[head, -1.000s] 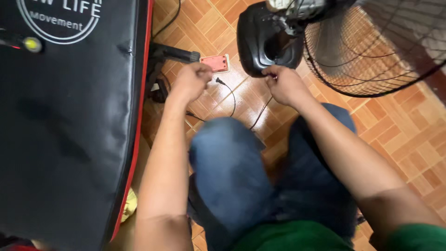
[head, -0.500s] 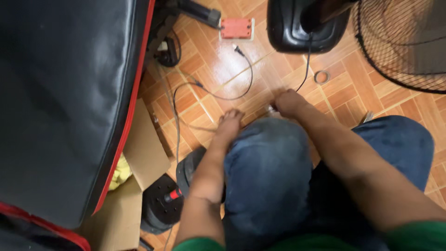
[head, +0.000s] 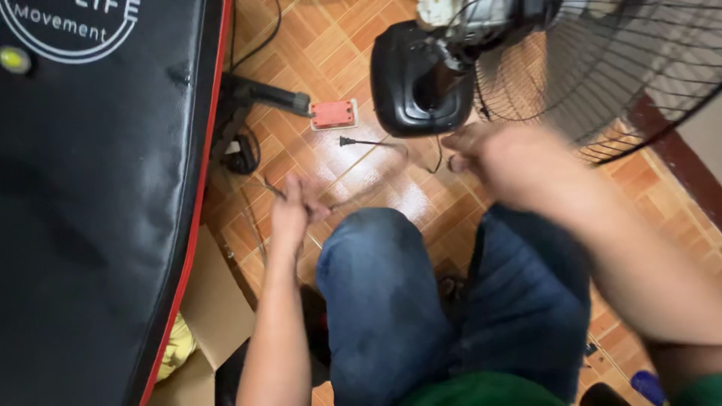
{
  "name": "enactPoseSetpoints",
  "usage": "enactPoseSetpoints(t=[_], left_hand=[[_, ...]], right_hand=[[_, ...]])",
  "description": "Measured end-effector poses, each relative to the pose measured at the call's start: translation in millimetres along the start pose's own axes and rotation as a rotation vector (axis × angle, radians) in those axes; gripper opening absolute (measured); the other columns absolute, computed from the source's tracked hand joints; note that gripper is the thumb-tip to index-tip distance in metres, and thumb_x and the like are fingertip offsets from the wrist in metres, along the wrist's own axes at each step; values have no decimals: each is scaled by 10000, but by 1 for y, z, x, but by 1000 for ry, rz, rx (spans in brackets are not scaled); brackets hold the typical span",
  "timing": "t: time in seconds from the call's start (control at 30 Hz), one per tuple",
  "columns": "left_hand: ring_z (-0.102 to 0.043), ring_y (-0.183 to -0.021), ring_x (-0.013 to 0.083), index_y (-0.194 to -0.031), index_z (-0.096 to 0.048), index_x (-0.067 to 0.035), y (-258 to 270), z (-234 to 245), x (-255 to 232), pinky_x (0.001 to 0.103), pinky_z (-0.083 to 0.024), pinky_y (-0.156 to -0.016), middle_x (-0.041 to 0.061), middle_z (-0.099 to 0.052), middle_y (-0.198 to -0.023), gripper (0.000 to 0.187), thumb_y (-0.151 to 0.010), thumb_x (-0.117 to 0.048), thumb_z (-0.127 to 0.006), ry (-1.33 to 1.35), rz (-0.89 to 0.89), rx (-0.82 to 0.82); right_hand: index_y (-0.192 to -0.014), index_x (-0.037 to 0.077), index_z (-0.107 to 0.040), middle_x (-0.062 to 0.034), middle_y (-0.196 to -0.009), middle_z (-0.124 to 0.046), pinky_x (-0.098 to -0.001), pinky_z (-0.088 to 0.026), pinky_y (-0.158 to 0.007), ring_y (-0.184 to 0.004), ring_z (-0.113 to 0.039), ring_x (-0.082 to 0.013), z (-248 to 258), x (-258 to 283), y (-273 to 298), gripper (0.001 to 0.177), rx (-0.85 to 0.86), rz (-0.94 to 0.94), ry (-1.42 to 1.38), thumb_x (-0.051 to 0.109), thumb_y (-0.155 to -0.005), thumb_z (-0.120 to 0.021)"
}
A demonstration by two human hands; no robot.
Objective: The person sits on the floor and repairs a standing fan by connecting wires to the motor, securing the motor housing, and reattaching the front fan cage. They use a screwdriver to tighten screws and handle the fan's power cord and internal wiring.
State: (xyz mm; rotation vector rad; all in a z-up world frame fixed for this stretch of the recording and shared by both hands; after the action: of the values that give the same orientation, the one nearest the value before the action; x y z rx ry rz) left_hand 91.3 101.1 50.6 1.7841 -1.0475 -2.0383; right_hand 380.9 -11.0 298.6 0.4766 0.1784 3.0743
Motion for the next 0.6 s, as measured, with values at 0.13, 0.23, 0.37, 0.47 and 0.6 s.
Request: enactPoseSetpoints(t=[0.13, 0.23, 0.37, 0.47, 0.6], left_hand=[[-746, -634, 232, -1199, -618, -36, 28, -81, -125, 338, -638, -620, 90, -635, -662, 397, -1005, -375, -554, 151, -109, 260], [-757, -673, 208, -1187, -607, -15, 53, -145, -177, 309, -621, -621, 127, -752, -747, 338, -990, -288, -642, 91, -241, 420], [-739, -666, 187, -1158, -543, -9, 79, -174, -209, 290, -600, -613, 148, -742, -765, 297, -1006, -236, -657, 84, -360, 316], [-738, -664, 174, -1155, -513, -11, 103, -171, -213, 287, -608, -625, 138, -738, -752, 277, -1015, -216, -636, 134, -284, 184], [-721, -678, 167, -1171, -498, -10, 133, -167, -230, 285, -593, -634, 125, -723, -765, 221, -1050, -191, -538, 145, -254, 148]], right_hand=[[-1122, 194, -745, 0, -1109, -692, -376, -579, -924, -1158, -672, -218, 96, -10, -18, 292, -73, 21, 796, 208, -839, -675], [-1205, 166, -758, -41, -1178, -686, -415, -566, -804, -1089, -672, -257, 91, -37, -67, 372, 67, 6, 621, 138, -850, -651], [-1168, 186, -758, -26, -1206, -679, -351, -541, -949, -1164, -653, -215, 69, -54, -85, 278, 126, 201, 749, 219, -947, -594], [-1177, 187, -751, -10, -1214, -678, -330, -534, -958, -1148, -645, -194, 60, -64, -95, 296, 158, 282, 769, 216, -934, -586], [-1138, 175, -743, -16, -1165, -684, -338, -535, -919, -1095, -648, -203, 78, -72, -88, 279, 227, 241, 754, 214, -908, -591]])
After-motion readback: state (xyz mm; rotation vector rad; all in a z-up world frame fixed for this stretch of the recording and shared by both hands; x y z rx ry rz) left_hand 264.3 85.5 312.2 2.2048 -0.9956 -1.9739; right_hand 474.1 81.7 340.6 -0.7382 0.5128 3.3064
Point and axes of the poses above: each hand's wrist, its own y-axis away from the middle knuckle, its own z-axis out of the back of the hand, x = y × z, the point moved 9 cm from there along -y, towards the middle knuckle
